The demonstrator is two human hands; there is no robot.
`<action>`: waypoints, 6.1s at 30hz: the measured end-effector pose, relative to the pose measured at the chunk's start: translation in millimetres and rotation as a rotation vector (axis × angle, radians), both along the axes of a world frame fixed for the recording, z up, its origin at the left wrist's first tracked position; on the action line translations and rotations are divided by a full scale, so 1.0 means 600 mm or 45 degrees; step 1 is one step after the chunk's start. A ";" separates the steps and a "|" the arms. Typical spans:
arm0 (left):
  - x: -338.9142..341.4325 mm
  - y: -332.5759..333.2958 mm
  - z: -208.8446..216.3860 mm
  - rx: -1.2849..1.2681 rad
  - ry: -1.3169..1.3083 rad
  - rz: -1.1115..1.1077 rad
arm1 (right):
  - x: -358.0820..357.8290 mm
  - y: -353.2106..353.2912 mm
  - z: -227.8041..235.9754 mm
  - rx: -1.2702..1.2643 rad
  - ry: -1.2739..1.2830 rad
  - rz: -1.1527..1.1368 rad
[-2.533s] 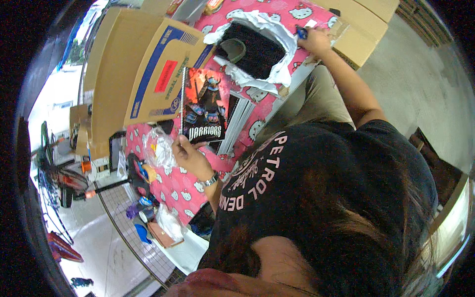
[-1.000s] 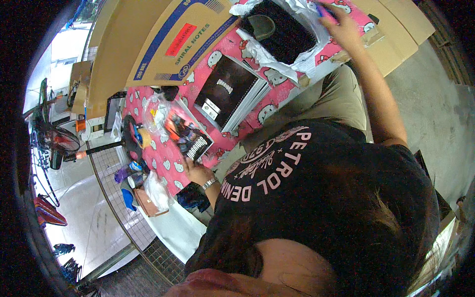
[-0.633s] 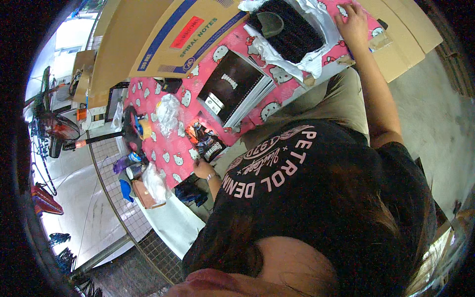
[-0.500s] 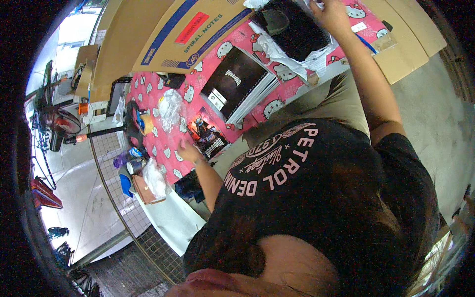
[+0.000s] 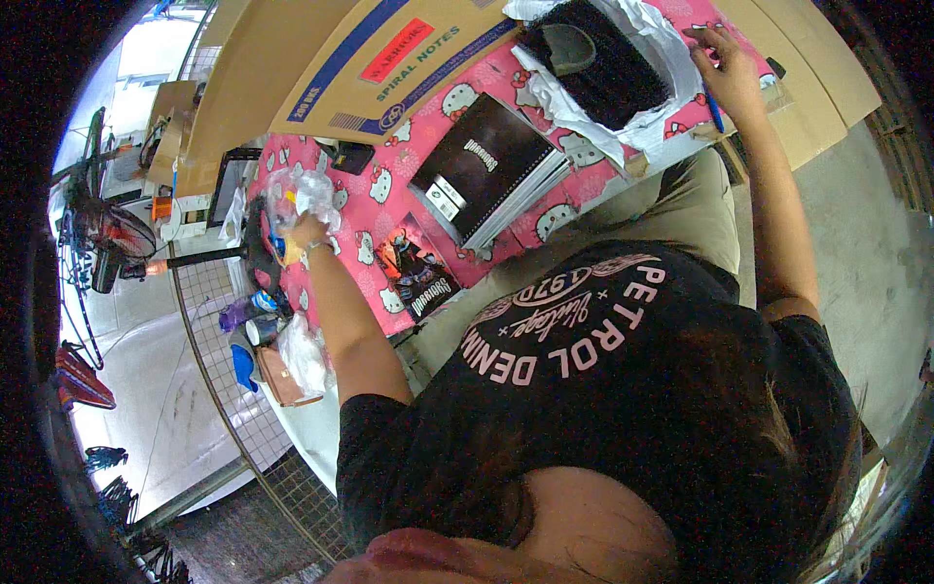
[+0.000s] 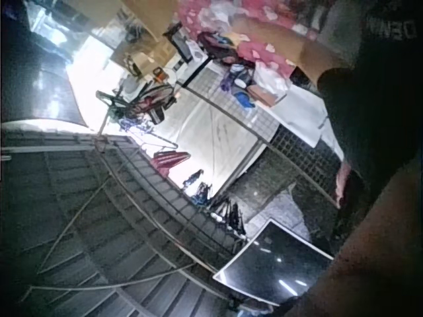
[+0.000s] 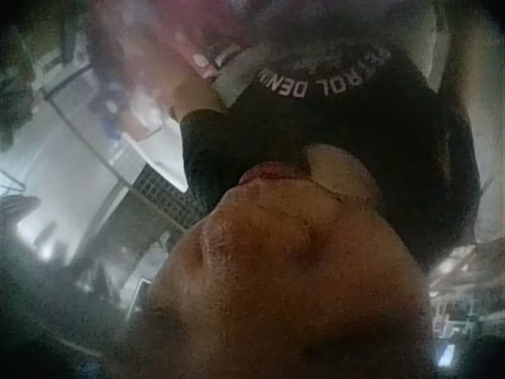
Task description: The person labels spiral notebooks and illustration boards by placing them on a table and marking dots on the boards using a marker.
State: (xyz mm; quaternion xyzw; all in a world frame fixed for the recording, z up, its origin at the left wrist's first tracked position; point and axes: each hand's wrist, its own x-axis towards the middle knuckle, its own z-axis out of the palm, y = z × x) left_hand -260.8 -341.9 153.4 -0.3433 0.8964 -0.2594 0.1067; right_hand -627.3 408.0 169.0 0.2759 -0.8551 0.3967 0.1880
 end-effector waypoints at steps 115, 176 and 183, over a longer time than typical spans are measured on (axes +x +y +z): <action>-0.194 0.781 0.203 0.594 0.791 -1.054 | 0.205 -0.205 0.210 0.518 -0.349 1.049; -0.162 0.745 0.153 0.663 0.996 -0.772 | 0.097 -0.271 0.142 0.392 -1.207 1.765; -0.164 0.758 0.157 0.597 1.027 -0.734 | 0.114 -0.272 0.157 -0.139 -1.367 1.885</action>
